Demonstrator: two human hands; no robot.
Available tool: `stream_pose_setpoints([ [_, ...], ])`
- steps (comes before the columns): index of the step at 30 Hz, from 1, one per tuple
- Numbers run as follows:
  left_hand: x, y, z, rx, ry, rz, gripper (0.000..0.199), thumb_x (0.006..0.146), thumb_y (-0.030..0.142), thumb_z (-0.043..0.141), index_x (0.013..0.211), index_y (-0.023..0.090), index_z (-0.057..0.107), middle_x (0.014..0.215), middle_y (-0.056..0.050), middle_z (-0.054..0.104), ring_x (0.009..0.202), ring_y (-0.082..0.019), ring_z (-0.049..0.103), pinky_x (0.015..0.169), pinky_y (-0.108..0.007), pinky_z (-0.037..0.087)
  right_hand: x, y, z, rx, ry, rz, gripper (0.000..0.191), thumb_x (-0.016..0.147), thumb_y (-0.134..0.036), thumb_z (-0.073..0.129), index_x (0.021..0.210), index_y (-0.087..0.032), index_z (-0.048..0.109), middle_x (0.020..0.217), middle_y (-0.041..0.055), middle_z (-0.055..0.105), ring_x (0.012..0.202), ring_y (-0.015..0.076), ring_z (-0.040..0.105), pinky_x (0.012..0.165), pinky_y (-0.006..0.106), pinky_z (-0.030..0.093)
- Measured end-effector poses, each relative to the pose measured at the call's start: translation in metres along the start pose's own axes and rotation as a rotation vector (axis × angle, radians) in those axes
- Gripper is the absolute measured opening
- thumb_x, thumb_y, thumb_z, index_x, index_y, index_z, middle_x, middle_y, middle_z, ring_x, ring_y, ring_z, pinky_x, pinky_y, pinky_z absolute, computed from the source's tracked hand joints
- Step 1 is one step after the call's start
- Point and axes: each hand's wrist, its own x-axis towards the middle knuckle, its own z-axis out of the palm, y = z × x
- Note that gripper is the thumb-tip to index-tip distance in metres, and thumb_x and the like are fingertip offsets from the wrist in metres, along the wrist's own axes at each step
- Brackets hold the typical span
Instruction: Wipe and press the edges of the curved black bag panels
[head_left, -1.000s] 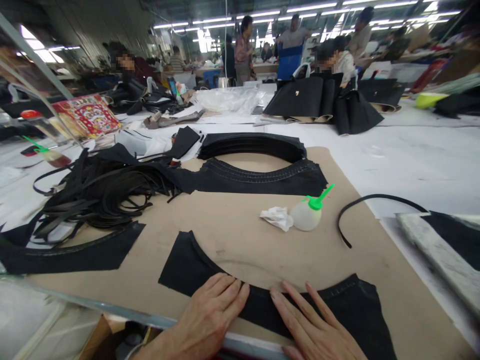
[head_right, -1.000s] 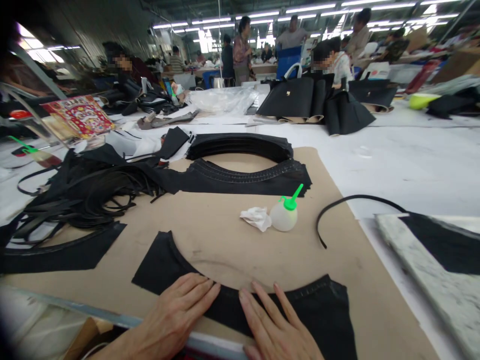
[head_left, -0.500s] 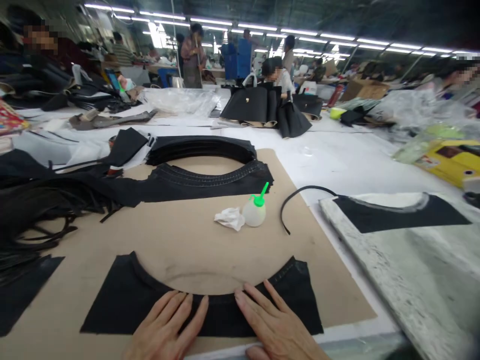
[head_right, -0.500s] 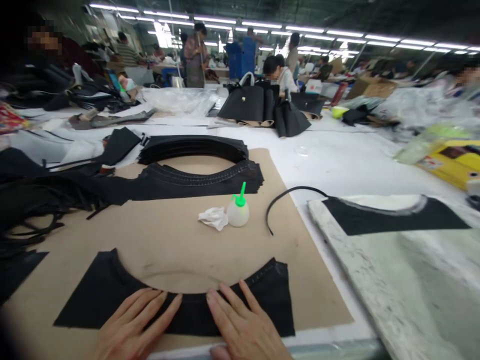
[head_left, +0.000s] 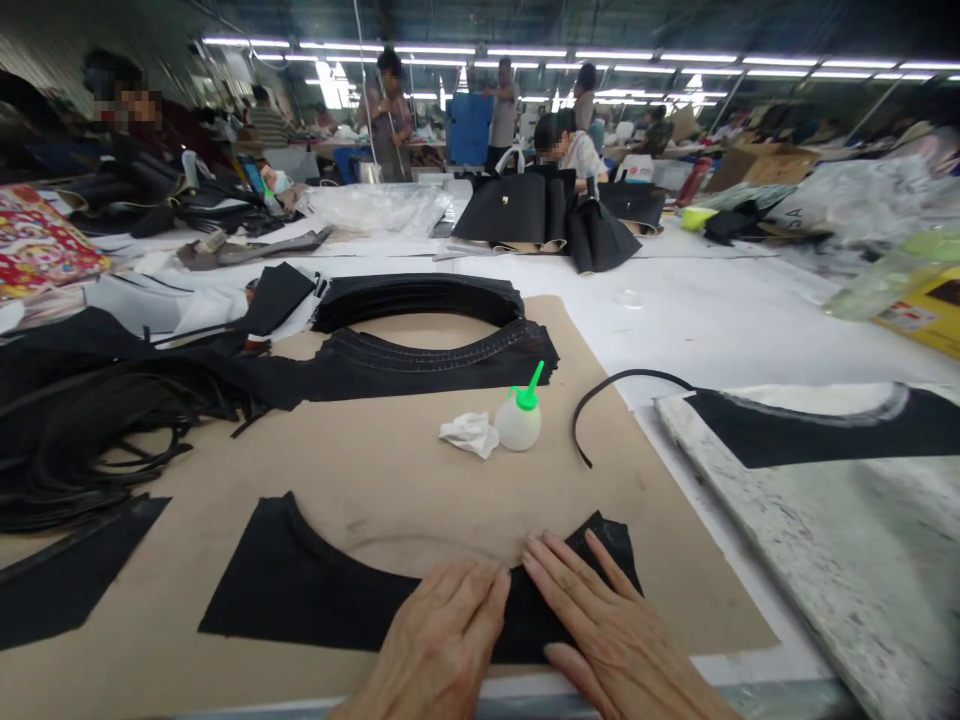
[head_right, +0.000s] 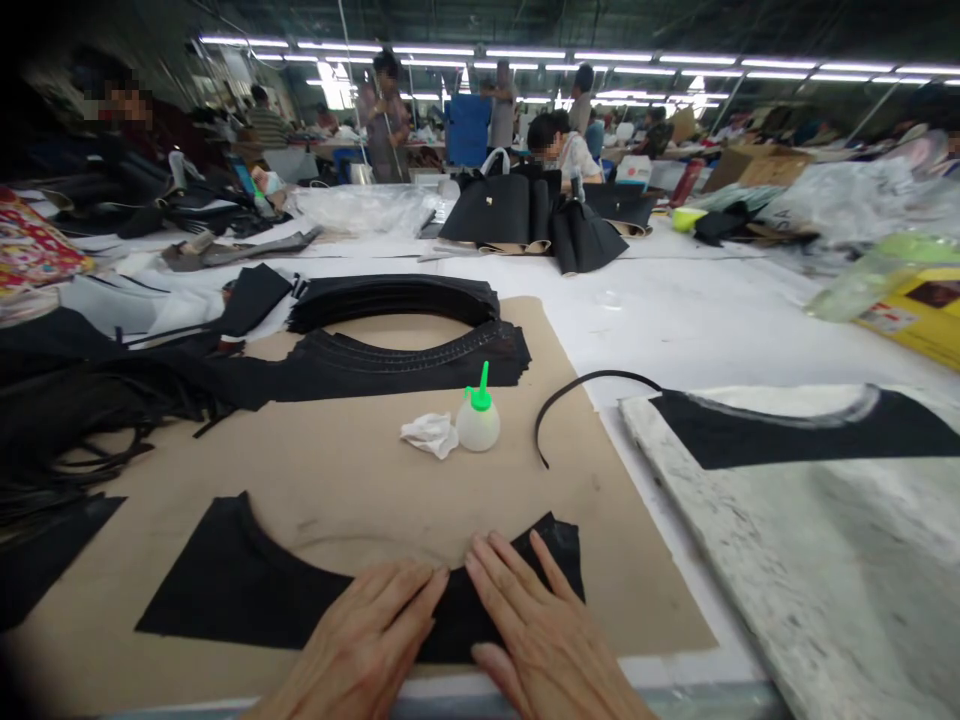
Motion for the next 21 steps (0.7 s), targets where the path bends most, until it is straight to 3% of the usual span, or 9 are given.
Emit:
stream_pose_setpoints([
  [3,0.013,0.009,0.015,-0.012,-0.032,0.044,0.033,0.094,0.011,0.035,0.115,0.008,0.061,0.094,-0.010,0.071,0.082,-0.019,0.065,0.076,-0.031,0.056,0.001,0.000,0.001,0.051,-0.038,0.000,0.068,0.092,-0.030,0.055,0.152,-0.019,0.024,0.150,0.0046,0.039,0.138,0.0185,0.036,0.120,0.040,0.015],
  [6,0.013,0.009,0.022,0.045,-0.016,0.103,0.034,0.096,0.012,0.033,0.114,0.005,0.061,0.091,-0.011,0.071,0.081,-0.020,0.065,0.075,-0.031,0.055,-0.003,0.005,0.001,0.101,-0.075,0.028,0.067,0.093,-0.027,0.054,0.152,-0.023,0.024,0.152,0.0037,0.037,0.138,0.0184,0.036,0.120,0.042,0.015],
  [12,0.009,0.009,0.029,0.167,0.059,0.130,0.037,0.099,0.015,0.030,0.108,0.008,0.065,0.090,-0.007,0.072,0.083,-0.019,0.066,0.078,-0.029,0.050,-0.023,0.028,-0.004,0.076,-0.107,0.152,0.069,0.093,-0.025,0.053,0.153,-0.025,0.019,0.153,0.0019,0.034,0.140,0.0181,0.033,0.121,0.044,0.002],
  [17,0.013,0.013,0.033,0.189,0.111,0.134,0.036,0.099,0.015,0.033,0.103,0.009,0.068,0.084,-0.005,0.072,0.080,-0.018,0.065,0.076,-0.030,0.048,-0.031,0.034,-0.003,0.107,-0.094,0.211,0.068,0.095,-0.027,0.051,0.154,-0.027,0.017,0.152,0.0033,0.038,0.140,0.0190,0.033,0.121,0.048,0.008],
  [21,0.013,0.014,0.034,0.180,0.128,0.116,0.036,0.098,0.014,0.032,0.101,0.009,0.068,0.084,-0.005,0.072,0.080,-0.018,0.065,0.078,-0.030,0.046,-0.029,0.032,-0.004,0.115,-0.088,0.220,0.067,0.097,-0.028,0.049,0.154,-0.027,0.015,0.151,0.0034,0.039,0.139,0.0193,0.036,0.121,0.049,0.006],
])
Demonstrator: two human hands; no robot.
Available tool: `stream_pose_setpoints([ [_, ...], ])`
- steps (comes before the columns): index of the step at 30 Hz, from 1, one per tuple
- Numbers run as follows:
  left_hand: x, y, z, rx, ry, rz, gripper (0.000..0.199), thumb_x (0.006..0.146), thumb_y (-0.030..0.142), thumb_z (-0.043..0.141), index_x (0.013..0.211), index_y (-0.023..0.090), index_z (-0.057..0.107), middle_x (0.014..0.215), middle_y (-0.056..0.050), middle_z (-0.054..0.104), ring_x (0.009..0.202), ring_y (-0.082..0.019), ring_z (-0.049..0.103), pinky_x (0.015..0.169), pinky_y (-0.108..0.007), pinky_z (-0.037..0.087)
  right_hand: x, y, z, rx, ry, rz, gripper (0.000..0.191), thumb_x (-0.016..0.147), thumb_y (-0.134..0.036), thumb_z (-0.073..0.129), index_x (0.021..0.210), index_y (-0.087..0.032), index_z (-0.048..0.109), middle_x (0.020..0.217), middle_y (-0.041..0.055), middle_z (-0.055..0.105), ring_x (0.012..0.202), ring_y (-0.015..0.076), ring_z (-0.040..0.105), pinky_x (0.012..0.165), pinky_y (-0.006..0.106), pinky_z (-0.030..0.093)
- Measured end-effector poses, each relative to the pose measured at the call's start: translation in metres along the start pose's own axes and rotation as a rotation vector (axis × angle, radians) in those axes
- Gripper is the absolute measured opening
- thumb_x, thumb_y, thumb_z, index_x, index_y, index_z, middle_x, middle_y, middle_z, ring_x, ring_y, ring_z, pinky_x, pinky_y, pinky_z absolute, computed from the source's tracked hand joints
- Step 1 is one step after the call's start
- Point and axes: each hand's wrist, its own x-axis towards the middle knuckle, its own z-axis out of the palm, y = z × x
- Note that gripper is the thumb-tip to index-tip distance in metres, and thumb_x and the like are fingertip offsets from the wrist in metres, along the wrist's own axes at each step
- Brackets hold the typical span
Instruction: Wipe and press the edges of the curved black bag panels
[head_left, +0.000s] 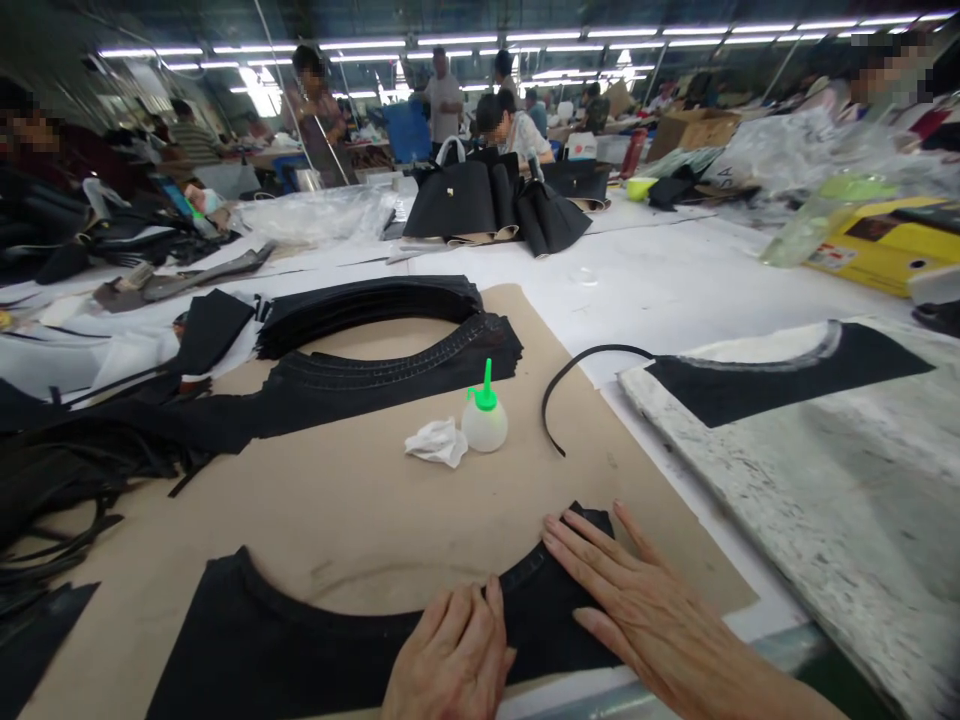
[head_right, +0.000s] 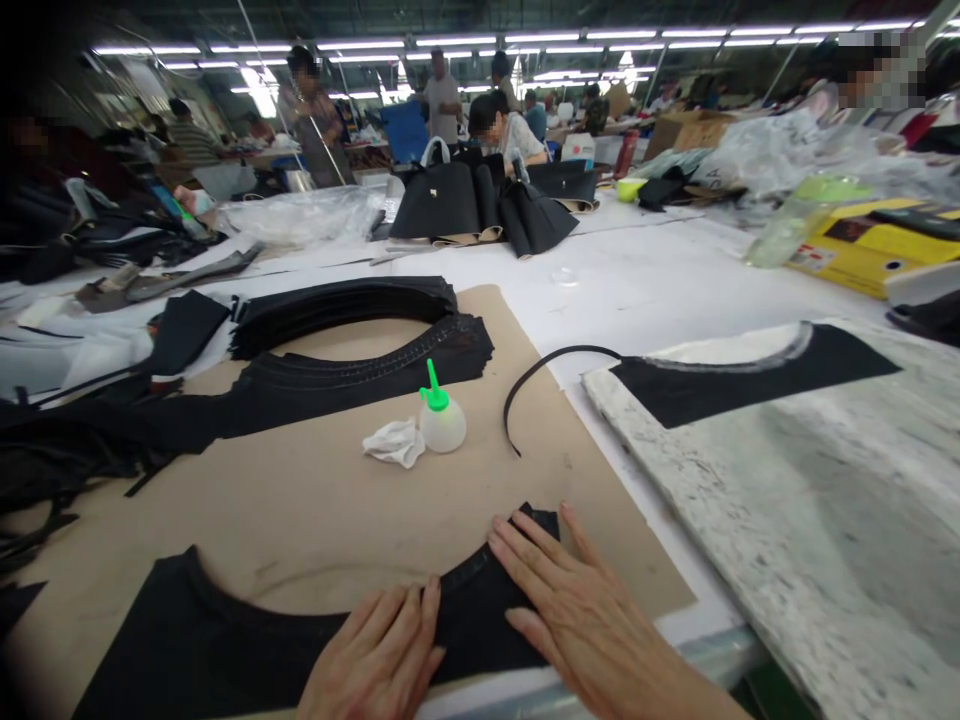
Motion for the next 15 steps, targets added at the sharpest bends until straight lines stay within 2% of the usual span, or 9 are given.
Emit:
stream_pose_setpoints([
  [5,-0.002,0.001,0.000,-0.003,0.001,-0.030,0.035,0.099,0.015,0.033,0.106,0.009,0.066,0.087,-0.006,0.071,0.083,-0.018,0.064,0.080,-0.031,0.044,0.004,-0.003,-0.008,0.010,0.041,0.012,0.064,0.099,-0.028,0.043,0.155,-0.025,0.012,0.150,0.0057,0.041,0.137,0.0187,0.040,0.121,0.046,0.010],
  [11,0.001,0.003,-0.002,0.018,0.006,-0.049,0.025,0.097,0.017,0.042,0.105,0.010,0.065,0.088,-0.003,0.070,0.086,-0.017,0.061,0.084,-0.030,0.042,0.016,-0.015,-0.002,-0.233,0.125,-0.105,0.059,0.094,-0.032,0.054,0.149,-0.026,0.033,0.152,0.0022,0.038,0.141,0.0226,0.032,0.118,0.048,-0.010],
  [15,0.004,0.003,-0.004,0.015,-0.040,-0.051,0.027,0.097,0.020,0.042,0.111,0.014,0.064,0.086,-0.001,0.067,0.087,-0.017,0.059,0.084,-0.031,0.040,0.019,-0.020,-0.001,-0.307,0.136,-0.125,0.055,0.091,-0.031,0.057,0.144,-0.028,0.042,0.154,0.0018,0.035,0.142,0.0268,0.028,0.117,0.052,-0.012],
])
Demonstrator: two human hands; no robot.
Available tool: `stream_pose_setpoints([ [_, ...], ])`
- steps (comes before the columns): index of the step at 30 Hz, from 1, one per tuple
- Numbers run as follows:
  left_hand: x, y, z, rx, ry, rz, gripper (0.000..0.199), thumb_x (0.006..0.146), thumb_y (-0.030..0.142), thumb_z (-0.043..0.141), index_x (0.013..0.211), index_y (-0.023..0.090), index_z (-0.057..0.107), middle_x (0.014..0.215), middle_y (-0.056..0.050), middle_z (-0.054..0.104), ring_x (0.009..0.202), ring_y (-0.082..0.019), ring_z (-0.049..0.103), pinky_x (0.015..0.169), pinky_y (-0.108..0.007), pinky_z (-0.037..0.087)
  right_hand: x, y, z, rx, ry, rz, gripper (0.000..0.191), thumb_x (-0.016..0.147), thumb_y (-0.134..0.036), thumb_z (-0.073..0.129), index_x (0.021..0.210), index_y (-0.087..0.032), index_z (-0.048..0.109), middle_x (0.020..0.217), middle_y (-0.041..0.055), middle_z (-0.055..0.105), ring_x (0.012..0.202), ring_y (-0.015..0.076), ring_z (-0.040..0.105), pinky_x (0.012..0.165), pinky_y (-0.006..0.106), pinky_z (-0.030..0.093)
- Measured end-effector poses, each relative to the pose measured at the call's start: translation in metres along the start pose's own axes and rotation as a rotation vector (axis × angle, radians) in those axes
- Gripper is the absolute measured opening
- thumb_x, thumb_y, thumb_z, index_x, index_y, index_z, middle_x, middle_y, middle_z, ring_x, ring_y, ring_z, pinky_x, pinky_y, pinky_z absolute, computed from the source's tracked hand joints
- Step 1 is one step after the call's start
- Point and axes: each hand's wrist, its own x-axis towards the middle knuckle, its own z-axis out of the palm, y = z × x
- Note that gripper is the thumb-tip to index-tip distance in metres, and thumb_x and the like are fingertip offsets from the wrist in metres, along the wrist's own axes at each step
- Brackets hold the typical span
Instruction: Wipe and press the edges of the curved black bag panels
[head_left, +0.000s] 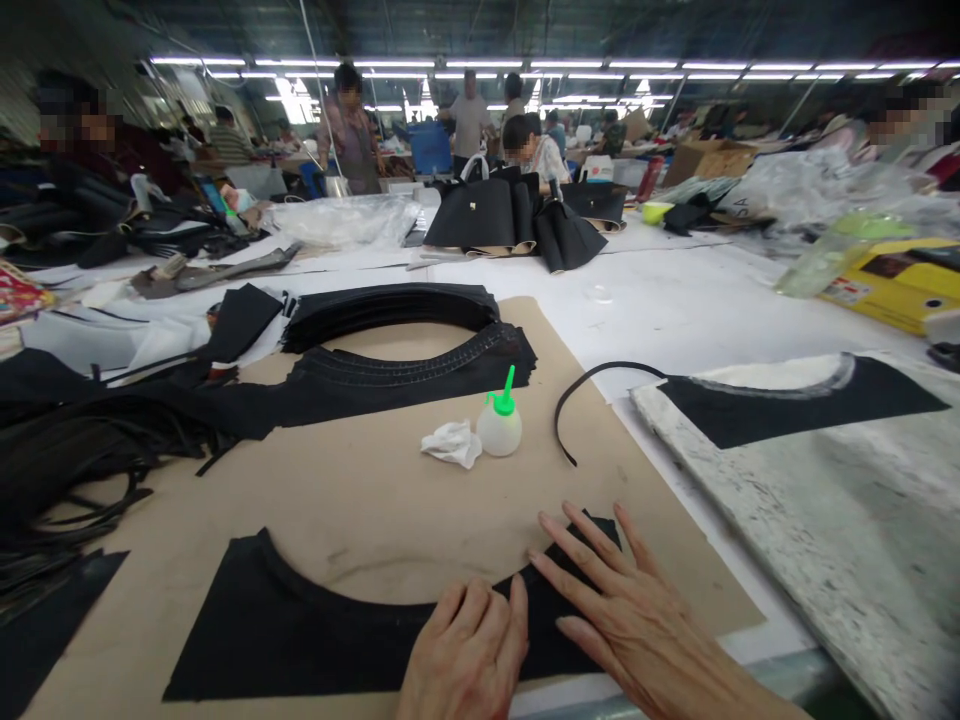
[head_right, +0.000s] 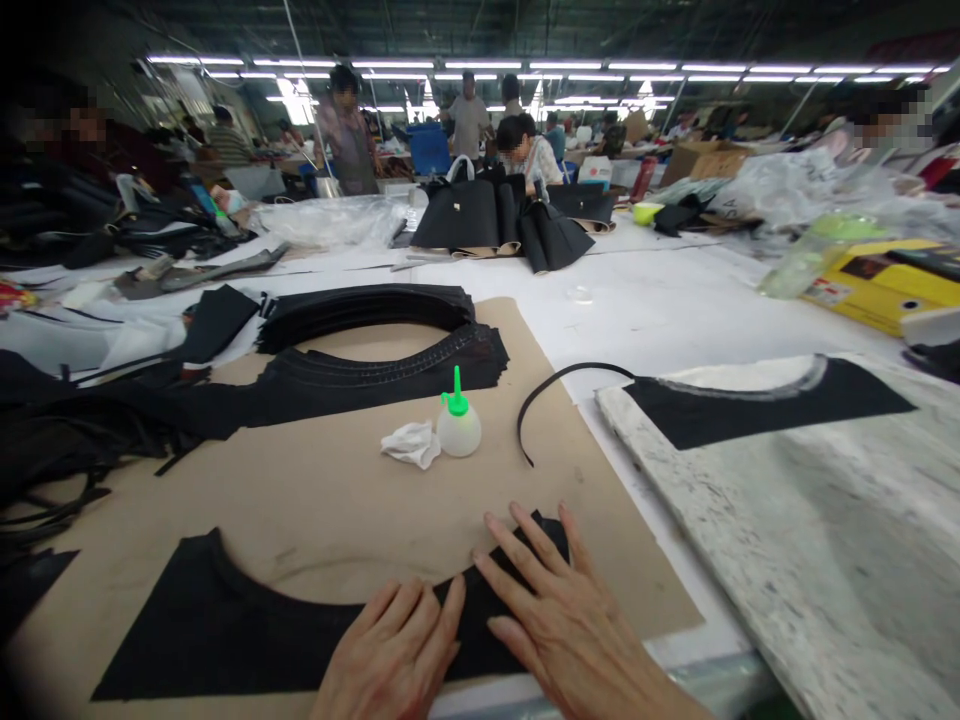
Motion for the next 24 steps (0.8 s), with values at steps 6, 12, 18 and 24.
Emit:
stream_pose_setpoints([
  [6,0.000,0.001,0.003,-0.020,-0.033,0.003,0.031,0.099,0.020,0.038,0.114,0.014,0.064,0.083,-0.002,0.064,0.086,-0.019,0.056,0.085,-0.033,0.037,-0.004,0.008,0.002,-0.050,-0.002,-0.034,0.057,0.088,-0.024,0.057,0.142,-0.032,0.044,0.153,0.0015,0.037,0.143,0.0294,0.025,0.115,0.058,-0.006],
  [12,-0.003,0.000,0.005,-0.014,-0.059,0.024,0.033,0.098,0.020,0.037,0.118,0.013,0.063,0.087,-0.003,0.062,0.089,-0.021,0.054,0.088,-0.034,0.035,0.001,0.006,-0.003,-0.047,-0.003,-0.037,0.058,0.085,-0.019,0.057,0.141,-0.030,0.046,0.154,0.0024,0.036,0.143,0.0310,0.024,0.114,0.062,-0.004],
  [18,-0.002,0.002,0.003,-0.036,-0.054,-0.003,0.033,0.097,0.018,0.036,0.116,0.014,0.063,0.084,-0.003,0.061,0.088,-0.021,0.054,0.087,-0.034,0.035,0.002,0.005,-0.006,0.225,0.005,0.130,0.040,0.094,-0.024,0.052,0.133,-0.032,0.051,0.144,0.0028,0.048,0.133,0.0263,0.041,0.111,0.052,0.027],
  [24,0.000,0.003,0.006,-0.098,0.006,-0.035,0.038,0.099,0.017,0.029,0.111,0.015,0.065,0.101,-0.007,0.065,0.098,-0.021,0.054,0.088,-0.033,0.036,0.022,0.008,-0.002,0.698,-0.044,0.506,0.014,0.095,-0.022,0.050,0.101,-0.024,0.062,0.098,0.0028,0.064,0.093,0.0191,0.060,0.082,0.035,0.047],
])
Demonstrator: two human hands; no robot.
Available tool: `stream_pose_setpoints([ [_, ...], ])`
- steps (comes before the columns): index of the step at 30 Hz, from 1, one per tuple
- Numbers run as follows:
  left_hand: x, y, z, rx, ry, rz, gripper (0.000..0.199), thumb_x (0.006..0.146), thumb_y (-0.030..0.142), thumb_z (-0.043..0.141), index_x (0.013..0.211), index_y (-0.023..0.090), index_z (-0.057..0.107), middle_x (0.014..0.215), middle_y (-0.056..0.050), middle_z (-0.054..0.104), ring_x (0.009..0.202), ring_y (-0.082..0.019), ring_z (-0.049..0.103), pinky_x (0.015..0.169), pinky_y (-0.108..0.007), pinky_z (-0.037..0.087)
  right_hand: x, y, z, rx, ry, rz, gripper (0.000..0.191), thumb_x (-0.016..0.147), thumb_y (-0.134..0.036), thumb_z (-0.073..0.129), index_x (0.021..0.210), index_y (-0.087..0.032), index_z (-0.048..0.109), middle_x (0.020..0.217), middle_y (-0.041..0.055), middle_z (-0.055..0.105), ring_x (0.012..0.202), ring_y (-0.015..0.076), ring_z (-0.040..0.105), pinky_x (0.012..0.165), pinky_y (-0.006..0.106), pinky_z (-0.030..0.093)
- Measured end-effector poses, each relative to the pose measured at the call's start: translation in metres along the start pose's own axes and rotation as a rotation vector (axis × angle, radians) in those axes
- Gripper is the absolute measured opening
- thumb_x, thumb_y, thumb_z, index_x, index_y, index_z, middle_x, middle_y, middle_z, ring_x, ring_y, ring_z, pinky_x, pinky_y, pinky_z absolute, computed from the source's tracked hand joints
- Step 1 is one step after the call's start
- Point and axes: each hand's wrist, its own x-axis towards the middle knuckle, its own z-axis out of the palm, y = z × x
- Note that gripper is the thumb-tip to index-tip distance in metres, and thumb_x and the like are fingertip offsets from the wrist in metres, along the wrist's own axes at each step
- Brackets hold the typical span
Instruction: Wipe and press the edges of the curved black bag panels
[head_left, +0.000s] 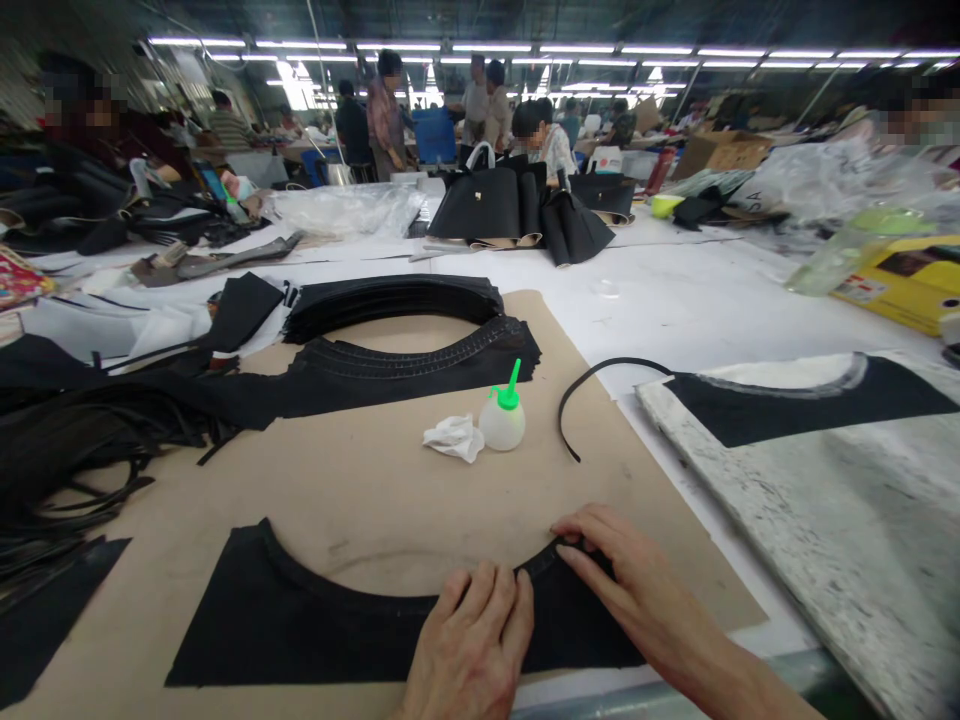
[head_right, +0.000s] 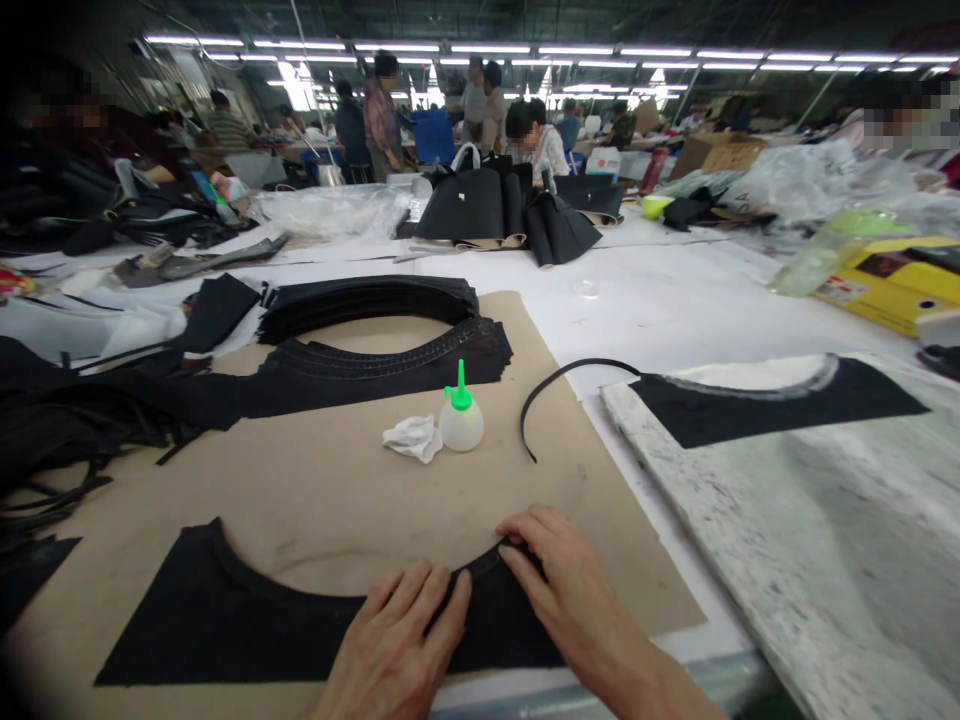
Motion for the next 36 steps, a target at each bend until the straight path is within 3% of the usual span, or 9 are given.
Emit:
stream_pose_setpoints([
  [6,0.008,0.003,0.005,-0.114,-0.060,-0.054,0.037,0.094,0.010,0.032,0.114,0.010,0.063,0.097,-0.008,0.064,0.089,-0.021,0.054,0.080,-0.033,0.039,0.010,-0.008,0.014,-0.143,-0.019,0.107,0.006,0.088,-0.025,0.065,0.085,-0.024,0.060,0.089,0.0006,0.062,0.088,0.0230,0.055,0.078,0.041,0.035],
  [10,0.012,0.004,0.003,-0.024,-0.061,0.042,0.038,0.094,0.009,0.030,0.113,0.007,0.064,0.099,-0.007,0.064,0.092,-0.020,0.053,0.085,-0.031,0.039,0.007,-0.005,0.018,-0.147,-0.011,0.112,0.006,0.087,-0.024,0.065,0.088,-0.024,0.059,0.094,0.0008,0.061,0.091,0.0234,0.053,0.079,0.041,0.033],
  [15,0.006,0.005,0.005,0.125,-0.067,0.132,0.033,0.093,0.015,0.039,0.112,0.008,0.064,0.106,-0.008,0.062,0.100,-0.020,0.052,0.090,-0.032,0.037,0.007,-0.007,0.014,-0.114,-0.047,0.086,0.013,0.088,-0.014,0.055,0.094,-0.025,0.058,0.099,-0.0003,0.061,0.095,0.0215,0.053,0.081,0.040,0.033],
  [18,0.005,0.006,0.006,0.153,-0.096,0.138,0.032,0.092,0.018,0.043,0.113,0.008,0.064,0.107,-0.009,0.062,0.100,-0.020,0.051,0.090,-0.032,0.037,0.008,-0.010,0.014,-0.141,-0.026,0.094,0.005,0.087,-0.020,0.058,0.091,-0.024,0.058,0.098,0.0010,0.062,0.094,0.0223,0.053,0.081,0.040,0.034],
  [21,0.006,0.006,0.005,0.127,-0.074,0.116,0.034,0.092,0.015,0.039,0.111,0.008,0.066,0.106,-0.008,0.061,0.100,-0.020,0.051,0.091,-0.032,0.036,0.009,-0.011,0.016,-0.170,0.003,0.103,0.003,0.086,-0.021,0.058,0.087,-0.023,0.058,0.096,0.0023,0.062,0.093,0.0226,0.054,0.079,0.039,0.035],
  [24,0.008,0.007,0.005,0.105,-0.053,0.109,0.035,0.092,0.013,0.037,0.109,0.008,0.067,0.105,-0.007,0.062,0.099,-0.020,0.051,0.091,-0.032,0.036,0.009,-0.011,0.017,-0.185,0.015,0.082,0.012,0.085,-0.014,0.052,0.088,-0.023,0.059,0.096,0.0027,0.063,0.092,0.0216,0.055,0.077,0.037,0.037],
  [29,0.008,0.009,0.004,0.108,-0.050,0.098,0.037,0.093,0.012,0.035,0.109,0.009,0.068,0.104,-0.007,0.063,0.098,-0.020,0.051,0.090,-0.032,0.036,0.008,-0.013,0.015,-0.202,0.013,0.082,0.005,0.084,-0.020,0.057,0.087,-0.024,0.059,0.095,0.0030,0.064,0.093,0.0227,0.057,0.077,0.037,0.038],
  [33,0.009,0.006,0.002,0.088,-0.031,0.096,0.040,0.095,0.012,0.031,0.108,0.009,0.068,0.102,-0.006,0.063,0.098,-0.019,0.052,0.089,-0.031,0.038,0.010,-0.014,0.015,-0.241,0.011,0.087,0.014,0.085,-0.014,0.052,0.091,-0.025,0.060,0.097,0.0021,0.064,0.094,0.0221,0.057,0.079,0.038,0.037],
  [36,0.008,0.009,0.006,0.105,-0.011,0.080,0.039,0.095,0.012,0.031,0.108,0.008,0.068,0.102,-0.007,0.064,0.096,-0.019,0.054,0.087,-0.031,0.040,0.007,-0.011,0.018,-0.287,0.043,0.046,0.007,0.088,-0.023,0.054,0.091,-0.026,0.060,0.097,0.0013,0.064,0.092,0.0227,0.058,0.078,0.039,0.037],
])
